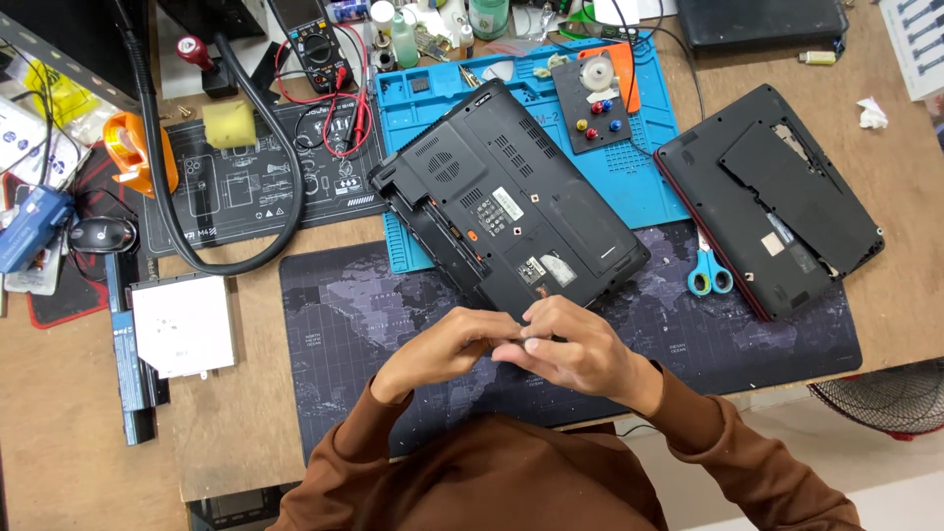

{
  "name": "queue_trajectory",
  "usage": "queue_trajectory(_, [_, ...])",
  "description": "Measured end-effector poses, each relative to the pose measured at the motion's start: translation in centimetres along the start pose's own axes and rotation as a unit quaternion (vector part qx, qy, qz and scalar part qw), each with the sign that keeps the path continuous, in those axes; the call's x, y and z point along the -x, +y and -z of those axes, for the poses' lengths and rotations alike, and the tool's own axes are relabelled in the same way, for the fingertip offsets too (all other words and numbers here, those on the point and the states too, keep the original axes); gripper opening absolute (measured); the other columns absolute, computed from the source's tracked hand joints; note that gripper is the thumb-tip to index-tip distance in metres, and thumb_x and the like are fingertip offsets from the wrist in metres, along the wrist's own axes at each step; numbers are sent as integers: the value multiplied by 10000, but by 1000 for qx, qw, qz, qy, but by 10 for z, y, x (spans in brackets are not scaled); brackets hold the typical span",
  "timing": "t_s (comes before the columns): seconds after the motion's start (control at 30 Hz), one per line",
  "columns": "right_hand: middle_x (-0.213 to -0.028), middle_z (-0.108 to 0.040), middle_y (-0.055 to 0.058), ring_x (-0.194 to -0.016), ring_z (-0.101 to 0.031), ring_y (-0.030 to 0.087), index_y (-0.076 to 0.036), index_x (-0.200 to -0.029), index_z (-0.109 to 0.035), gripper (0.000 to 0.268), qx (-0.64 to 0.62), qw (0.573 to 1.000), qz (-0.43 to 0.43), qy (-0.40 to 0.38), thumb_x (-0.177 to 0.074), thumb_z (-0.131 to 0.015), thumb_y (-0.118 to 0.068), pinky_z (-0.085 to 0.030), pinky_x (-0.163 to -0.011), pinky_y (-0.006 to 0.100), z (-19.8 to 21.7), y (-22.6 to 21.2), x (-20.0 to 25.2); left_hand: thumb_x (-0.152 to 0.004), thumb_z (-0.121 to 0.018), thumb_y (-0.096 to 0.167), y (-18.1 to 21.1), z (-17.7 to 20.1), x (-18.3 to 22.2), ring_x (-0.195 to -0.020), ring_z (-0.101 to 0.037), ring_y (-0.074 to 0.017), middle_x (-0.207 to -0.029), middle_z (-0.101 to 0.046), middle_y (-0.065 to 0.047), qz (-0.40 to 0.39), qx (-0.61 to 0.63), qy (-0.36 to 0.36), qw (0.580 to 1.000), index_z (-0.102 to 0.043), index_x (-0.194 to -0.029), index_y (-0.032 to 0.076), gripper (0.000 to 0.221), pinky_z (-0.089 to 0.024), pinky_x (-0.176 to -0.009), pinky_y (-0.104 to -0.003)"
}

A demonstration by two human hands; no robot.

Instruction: Disassembling a laptop by removing screws and prying the back cover

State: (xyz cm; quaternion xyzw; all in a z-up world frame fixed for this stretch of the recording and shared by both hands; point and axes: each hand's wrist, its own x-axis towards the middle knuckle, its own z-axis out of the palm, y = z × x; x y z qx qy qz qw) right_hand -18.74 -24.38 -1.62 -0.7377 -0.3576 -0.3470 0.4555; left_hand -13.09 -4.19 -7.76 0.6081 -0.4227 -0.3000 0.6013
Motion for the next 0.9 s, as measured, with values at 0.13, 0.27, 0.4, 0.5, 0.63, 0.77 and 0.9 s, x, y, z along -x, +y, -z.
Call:
queue_trajectory(0.13, [-785, -668, 159, -632, -675, 309, -7, -946, -662, 259, -96, 992, -75, -26, -772, -837, 72, -636, -623, 454, 6, -7, -13, -959, -568, -87, 45, 9, -13, -757, -646, -271, -802, -658, -119, 4, -9, 0, 1000, -736, -1011, 48, 221, -547, -750, -426])
queue_trajectory(0.27, [-897, -727, 191, -766, -725, 396, 12, -967, -646, 88, -202, 959, -160, -116, -912, -662, 78, -625, -715, 520, 16, -17, -38, -895, -703, -18, 39, 16, -11, -676, -584, -206, -705, -620, -56, 12, -21, 33, 999, -646, -820, 76, 133, -510, -673, -362])
queue_trajectory(0.4, [-1072, -733, 231, -933, -741, 425, -6, -1030, -582, 140, -216, 939, -193, -183, -941, -689, 5, -610, -766, 507, 27, -25, -61, -826, -794, 8, 15, 8, -1, -663, -511, -186, -676, -470, -29, 25, -43, 61, 997, -491, -762, 89, 320, -444, -623, -366])
queue_trajectory(0.5, [-978, -722, 119, -845, -753, 290, -62, -927, -657, 194, -190, 944, -208, -171, -831, -818, -11, -620, -744, 432, 20, -7, -35, -782, -837, 79, 16, -3, -7, -747, -623, -304, -783, -583, -142, 1, -53, 101, 993, -560, -880, 57, 295, -479, -686, -401])
queue_trajectory(0.63, [-938, -723, 108, -866, -773, 301, -50, -986, -697, 88, -190, 940, -237, -156, -910, -732, -23, -620, -776, 389, 25, -10, -36, -820, -849, 176, 63, 6, -14, -1040, -640, -329, -1110, -650, -170, -56, -3, 60, 997, -646, -1087, 18, 371, -506, -928, -478])
queue_trajectory(0.77, [-903, -763, 138, -892, -780, 326, -9, -1008, -608, 99, -207, 927, -255, -180, -935, -658, 34, -611, -815, 449, 29, -13, -51, -976, -662, 80, 48, 9, -9, -744, -567, -281, -816, -576, -107, -44, -17, 63, 997, -622, -887, 44, 104, -491, -734, -411])
queue_trajectory(0.9, [-1070, -726, 136, -876, -732, 277, -64, -990, -598, 240, -196, 941, -227, -155, -871, -806, -54, -597, -799, 387, 18, -16, -51, -884, -795, 152, 44, 0, -14, -732, -649, -332, -808, -635, -136, -50, -38, 120, 991, -617, -868, 51, 205, -507, -689, -413])
